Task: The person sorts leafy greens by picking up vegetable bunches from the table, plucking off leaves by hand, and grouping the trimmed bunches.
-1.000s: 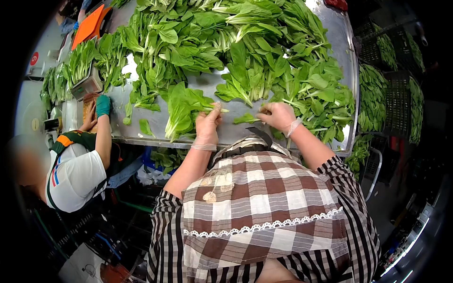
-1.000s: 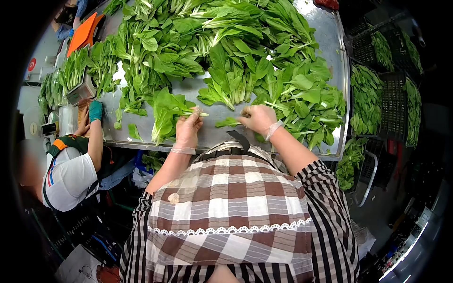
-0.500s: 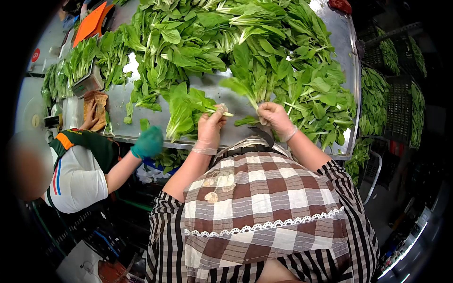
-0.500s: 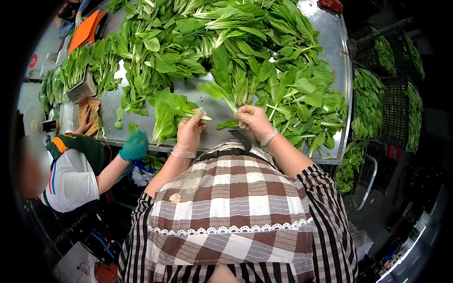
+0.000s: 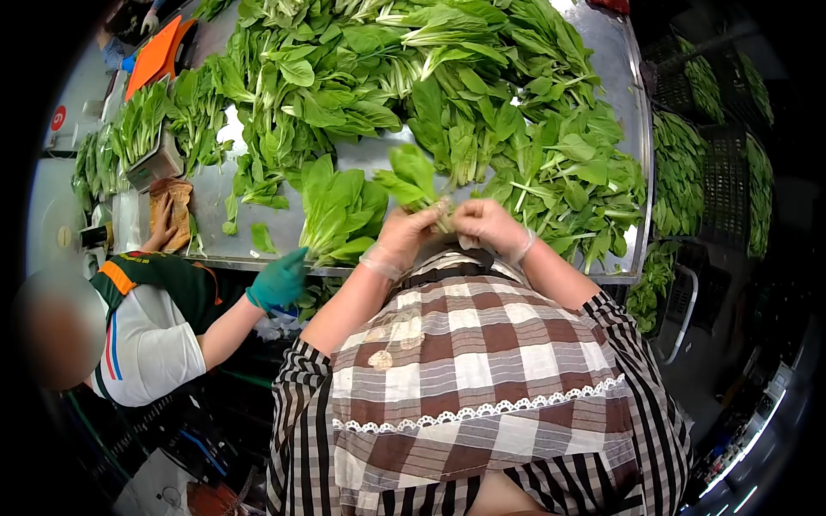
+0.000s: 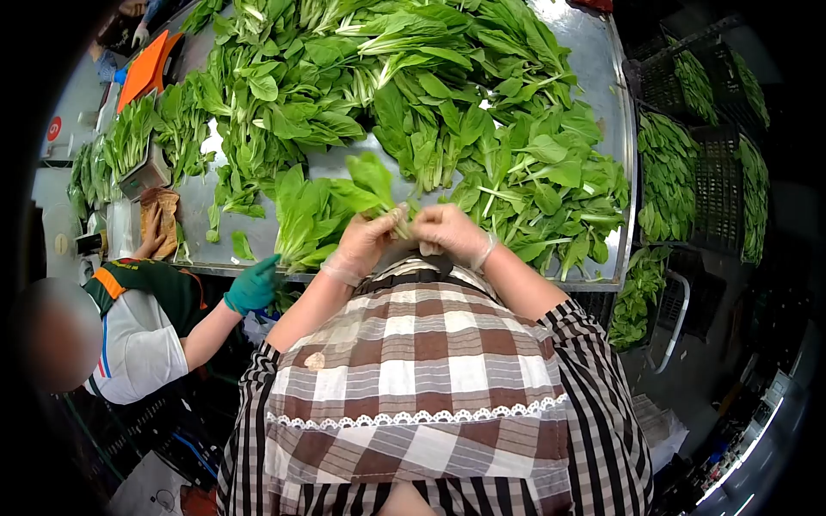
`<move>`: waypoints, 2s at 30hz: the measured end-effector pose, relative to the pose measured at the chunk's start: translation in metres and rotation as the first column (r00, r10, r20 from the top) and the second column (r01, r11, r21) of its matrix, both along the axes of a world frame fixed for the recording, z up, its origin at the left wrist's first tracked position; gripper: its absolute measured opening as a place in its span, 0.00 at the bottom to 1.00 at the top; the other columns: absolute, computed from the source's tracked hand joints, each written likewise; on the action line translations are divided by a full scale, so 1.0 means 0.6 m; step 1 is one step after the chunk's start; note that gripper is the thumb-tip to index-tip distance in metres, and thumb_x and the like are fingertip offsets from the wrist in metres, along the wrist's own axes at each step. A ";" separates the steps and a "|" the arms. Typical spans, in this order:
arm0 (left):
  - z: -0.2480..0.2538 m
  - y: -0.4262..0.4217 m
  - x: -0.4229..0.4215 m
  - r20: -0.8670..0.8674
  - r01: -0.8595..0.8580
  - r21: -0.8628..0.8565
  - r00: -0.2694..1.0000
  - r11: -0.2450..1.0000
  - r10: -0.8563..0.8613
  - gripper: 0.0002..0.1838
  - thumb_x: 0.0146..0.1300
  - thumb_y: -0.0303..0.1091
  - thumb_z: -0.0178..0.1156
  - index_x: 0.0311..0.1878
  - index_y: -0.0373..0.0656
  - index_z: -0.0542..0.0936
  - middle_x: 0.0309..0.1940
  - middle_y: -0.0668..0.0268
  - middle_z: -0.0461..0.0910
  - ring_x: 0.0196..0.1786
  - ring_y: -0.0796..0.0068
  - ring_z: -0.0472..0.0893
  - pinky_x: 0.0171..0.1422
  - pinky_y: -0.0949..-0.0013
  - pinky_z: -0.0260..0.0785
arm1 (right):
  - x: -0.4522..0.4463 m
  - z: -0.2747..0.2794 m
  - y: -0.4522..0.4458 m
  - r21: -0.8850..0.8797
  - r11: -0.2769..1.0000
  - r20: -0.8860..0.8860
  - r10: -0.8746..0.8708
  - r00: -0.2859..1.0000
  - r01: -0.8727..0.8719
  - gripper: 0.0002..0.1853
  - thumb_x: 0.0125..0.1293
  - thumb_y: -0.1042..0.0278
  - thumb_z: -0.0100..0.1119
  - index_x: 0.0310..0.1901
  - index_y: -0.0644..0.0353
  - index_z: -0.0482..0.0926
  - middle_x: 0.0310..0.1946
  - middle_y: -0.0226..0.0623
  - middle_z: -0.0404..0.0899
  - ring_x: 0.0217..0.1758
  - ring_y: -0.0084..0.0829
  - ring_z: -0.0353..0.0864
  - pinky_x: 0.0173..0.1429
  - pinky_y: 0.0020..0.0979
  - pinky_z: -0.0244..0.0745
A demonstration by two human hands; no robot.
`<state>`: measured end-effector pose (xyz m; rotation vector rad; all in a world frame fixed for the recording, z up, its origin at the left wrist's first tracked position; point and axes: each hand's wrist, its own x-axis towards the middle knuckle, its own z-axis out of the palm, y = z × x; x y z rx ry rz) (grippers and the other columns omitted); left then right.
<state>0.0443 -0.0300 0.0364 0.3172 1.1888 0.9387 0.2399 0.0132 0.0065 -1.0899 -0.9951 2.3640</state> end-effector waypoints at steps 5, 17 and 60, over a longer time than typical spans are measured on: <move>0.056 -0.002 -0.005 -0.033 -0.033 0.178 0.999 0.984 0.039 0.10 0.66 0.32 0.63 0.48 0.42 0.77 0.45 0.61 0.83 0.40 0.77 0.80 0.42 0.73 0.70 | 0.012 -0.082 0.047 0.491 0.865 0.541 -0.397 0.741 0.105 0.10 0.60 0.66 0.68 0.39 0.63 0.82 0.28 0.33 0.83 0.28 0.22 0.80 0.33 0.25 0.75; 0.026 -0.005 -0.007 0.074 -0.048 0.050 0.996 0.998 0.045 0.16 0.64 0.37 0.64 0.52 0.42 0.76 0.39 0.65 0.83 0.37 0.80 0.77 0.38 0.76 0.67 | 0.058 -0.053 0.040 0.065 0.826 0.120 -0.563 0.818 0.559 0.03 0.63 0.70 0.63 0.35 0.57 0.79 0.26 0.27 0.79 0.25 0.17 0.73 0.32 0.21 0.68; 0.039 0.058 0.075 0.192 0.146 0.216 0.963 0.965 -0.188 0.15 0.64 0.30 0.63 0.52 0.38 0.78 0.45 0.66 0.82 0.45 0.77 0.78 0.50 0.71 0.69 | 0.049 0.039 -0.002 0.116 0.928 -0.012 -0.354 0.935 0.353 0.12 0.67 0.63 0.65 0.41 0.65 0.80 0.28 0.34 0.82 0.24 0.20 0.78 0.28 0.20 0.71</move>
